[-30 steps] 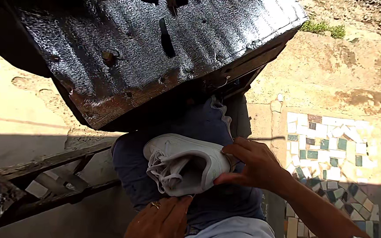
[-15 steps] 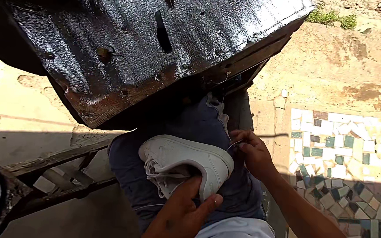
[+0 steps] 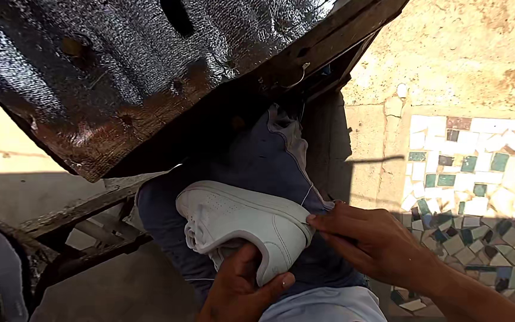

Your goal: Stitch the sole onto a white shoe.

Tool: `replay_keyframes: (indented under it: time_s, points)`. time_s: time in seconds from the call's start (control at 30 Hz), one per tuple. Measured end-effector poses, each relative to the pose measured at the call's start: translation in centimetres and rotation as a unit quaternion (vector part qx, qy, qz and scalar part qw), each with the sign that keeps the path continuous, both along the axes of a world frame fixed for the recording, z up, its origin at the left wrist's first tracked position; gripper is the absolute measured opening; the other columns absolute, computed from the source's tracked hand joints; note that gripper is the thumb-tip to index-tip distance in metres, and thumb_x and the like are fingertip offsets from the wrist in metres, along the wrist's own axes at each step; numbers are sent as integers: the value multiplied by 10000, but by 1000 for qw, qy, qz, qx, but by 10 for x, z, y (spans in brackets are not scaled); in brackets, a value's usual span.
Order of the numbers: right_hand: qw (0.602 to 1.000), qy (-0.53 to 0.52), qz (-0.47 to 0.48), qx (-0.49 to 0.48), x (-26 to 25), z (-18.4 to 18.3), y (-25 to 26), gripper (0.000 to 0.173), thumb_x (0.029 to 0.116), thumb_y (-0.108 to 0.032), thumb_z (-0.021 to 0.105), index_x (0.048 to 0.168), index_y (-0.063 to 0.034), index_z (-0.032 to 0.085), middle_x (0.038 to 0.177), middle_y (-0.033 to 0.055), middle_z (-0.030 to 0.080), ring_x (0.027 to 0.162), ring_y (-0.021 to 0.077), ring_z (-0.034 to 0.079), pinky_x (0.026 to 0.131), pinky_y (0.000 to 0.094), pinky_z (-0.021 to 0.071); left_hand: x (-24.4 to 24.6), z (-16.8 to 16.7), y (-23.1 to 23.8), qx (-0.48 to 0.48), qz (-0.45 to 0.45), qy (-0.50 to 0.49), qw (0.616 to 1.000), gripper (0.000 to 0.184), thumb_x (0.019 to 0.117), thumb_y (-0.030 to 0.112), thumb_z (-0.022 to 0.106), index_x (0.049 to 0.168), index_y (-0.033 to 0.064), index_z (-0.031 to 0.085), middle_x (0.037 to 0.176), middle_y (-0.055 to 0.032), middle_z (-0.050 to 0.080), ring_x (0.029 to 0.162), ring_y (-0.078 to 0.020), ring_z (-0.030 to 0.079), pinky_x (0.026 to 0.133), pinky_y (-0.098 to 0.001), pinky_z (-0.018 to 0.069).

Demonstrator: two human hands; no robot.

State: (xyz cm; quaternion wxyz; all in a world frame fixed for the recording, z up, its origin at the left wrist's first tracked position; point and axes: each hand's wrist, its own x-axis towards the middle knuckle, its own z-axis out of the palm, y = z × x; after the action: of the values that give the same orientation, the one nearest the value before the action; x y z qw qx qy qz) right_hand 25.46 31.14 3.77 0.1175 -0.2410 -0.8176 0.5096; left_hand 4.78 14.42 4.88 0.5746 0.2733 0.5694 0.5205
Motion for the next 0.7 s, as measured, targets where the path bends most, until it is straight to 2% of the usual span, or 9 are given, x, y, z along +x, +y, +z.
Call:
replay_keyframes:
  time_s: [0.27, 0.43, 0.57, 0.7]
  points:
    - [999, -10, 36, 23, -2, 5, 7, 275, 1052, -168, 535, 1241, -144, 733, 873, 48, 682, 716, 102, 618, 593, 246, 483, 0, -1, 0, 7, 4, -10, 1000, 393, 872, 116, 789, 1234, 165, 642, 1129, 101, 743, 1026, -37, 708, 930, -241, 595]
    - [980, -84, 122, 133, -10, 23, 24, 296, 1046, -203, 486, 1212, -171, 730, 807, 9, 644, 626, 126, 599, 484, 284, 430, 5, -5, -2, 18, 16, -15, 1000, 356, 890, 139, 774, 1228, 179, 669, 1122, 105, 747, 1018, -23, 706, 919, -221, 591]
    - [942, -145, 222, 205, -28, 44, 44, 262, 1013, -217, 473, 1054, -194, 731, 689, -28, 550, 503, 125, 522, 390, 294, 345, 9, -10, -2, 35, 23, -17, 999, 337, 903, 150, 763, 1226, 174, 673, 1115, 98, 748, 1010, -17, 705, 915, -213, 588]
    - [913, -171, 296, 224, -52, 62, 61, 196, 979, -201, 530, 899, -193, 708, 651, -33, 520, 500, 130, 519, 385, 292, 346, 12, -18, -3, 56, 35, -20, 998, 320, 909, 162, 761, 1220, 175, 690, 1111, 93, 749, 1010, -15, 703, 911, -208, 585]
